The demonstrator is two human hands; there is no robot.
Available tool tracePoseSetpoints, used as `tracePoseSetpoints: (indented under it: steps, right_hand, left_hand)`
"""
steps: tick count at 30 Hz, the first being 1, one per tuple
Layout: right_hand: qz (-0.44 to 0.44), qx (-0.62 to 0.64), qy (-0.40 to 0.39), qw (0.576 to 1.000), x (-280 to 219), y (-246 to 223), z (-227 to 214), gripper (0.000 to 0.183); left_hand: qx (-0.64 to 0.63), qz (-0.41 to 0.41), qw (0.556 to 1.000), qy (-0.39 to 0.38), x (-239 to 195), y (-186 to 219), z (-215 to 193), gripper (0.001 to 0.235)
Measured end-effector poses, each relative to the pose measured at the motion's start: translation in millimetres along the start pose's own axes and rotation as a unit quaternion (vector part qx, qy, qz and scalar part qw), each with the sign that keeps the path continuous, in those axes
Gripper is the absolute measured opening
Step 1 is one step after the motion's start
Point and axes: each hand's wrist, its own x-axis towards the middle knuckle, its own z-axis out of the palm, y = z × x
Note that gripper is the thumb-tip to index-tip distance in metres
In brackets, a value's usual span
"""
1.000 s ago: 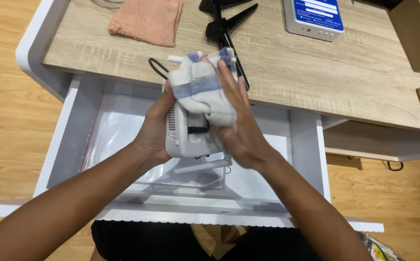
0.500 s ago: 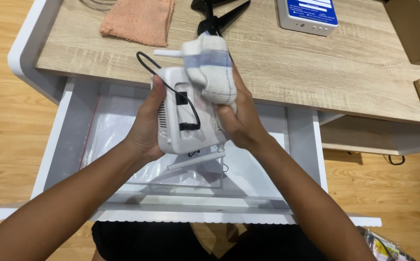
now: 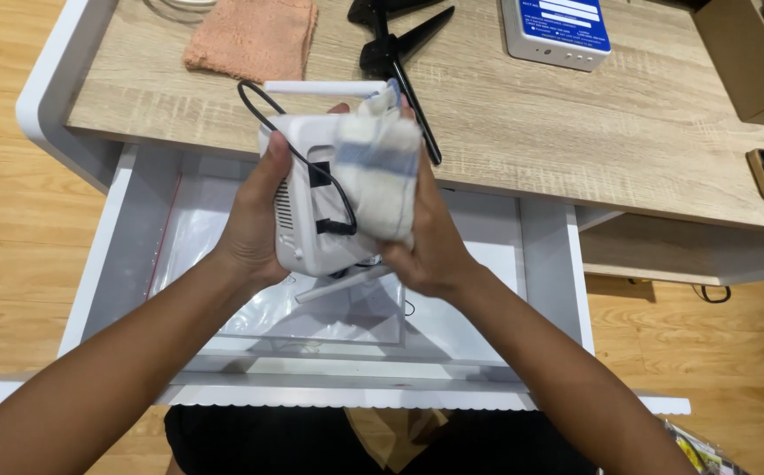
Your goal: The person opens a plastic bag containing a power adapter and wipes it with a cloth. They then take a black plastic stand from a drawer and wipe it thoroughly. Next, they clean a white router and a small black box using the same cloth, placing the cleaned items on the desk.
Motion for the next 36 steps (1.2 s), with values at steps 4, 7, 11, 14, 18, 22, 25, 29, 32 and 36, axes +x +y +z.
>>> tracePoseSetpoints:
  steps: [4, 7, 11, 14, 18, 22, 25, 29, 32, 36]
  right_hand:
    - [-0.101, -0.103, -0.024, 0.989, 1, -33, 13, 0.098]
    - [-0.144, -0.179, 0.002, 0.973, 5, -35, 20, 0.081]
    - [-0.221, -0.209, 0.070, 0.950, 13, -41, 7, 0.049]
    - [-0.153, -0.238, 0.169, 0.944, -22, 2, -1, 0.053]
    - [-0.008, -0.001, 0.230, 0.973, 21, -61, -33, 0.069]
    - [0.206, 0.208, 0.312, 0.904, 16, -30, -37, 0.045]
    - [0.296, 0.226, 0.325, 0.869, 26, -24, -41, 0.053]
    - [0.456, 0.073, 0.452, 0.763, 33, -6, -49, 0.083]
    - [0.212, 0.079, 0.578, 0.784, 20, 3, -55, 0.075]
    - [0.109, -0.050, 0.361, 0.925, 20, -35, -21, 0.064]
  left_hand:
    - [-0.089, 0.014, 0.996, 0.018, 2, 10, -2, 0.069]
    - [-0.129, -0.015, 0.990, 0.057, 2, 17, 6, 0.079]
    - [-0.076, -0.016, 0.995, 0.055, 4, 21, 9, 0.089]
    - [0.009, -0.048, 0.999, -0.003, 8, 26, -8, 0.101]
    - [0.281, 0.064, 0.957, 0.048, 25, 29, -30, 0.077]
    - [0.378, 0.037, 0.914, 0.142, 19, 34, -22, 0.069]
    - [0.337, -0.035, 0.931, 0.134, 16, 24, -15, 0.073]
    - [0.217, -0.081, 0.970, 0.079, 11, 12, 0, 0.055]
    - [0.250, -0.114, 0.958, 0.080, 8, -2, 0, 0.046]
    - [0.238, -0.034, 0.970, -0.021, 8, -34, -24, 0.053]
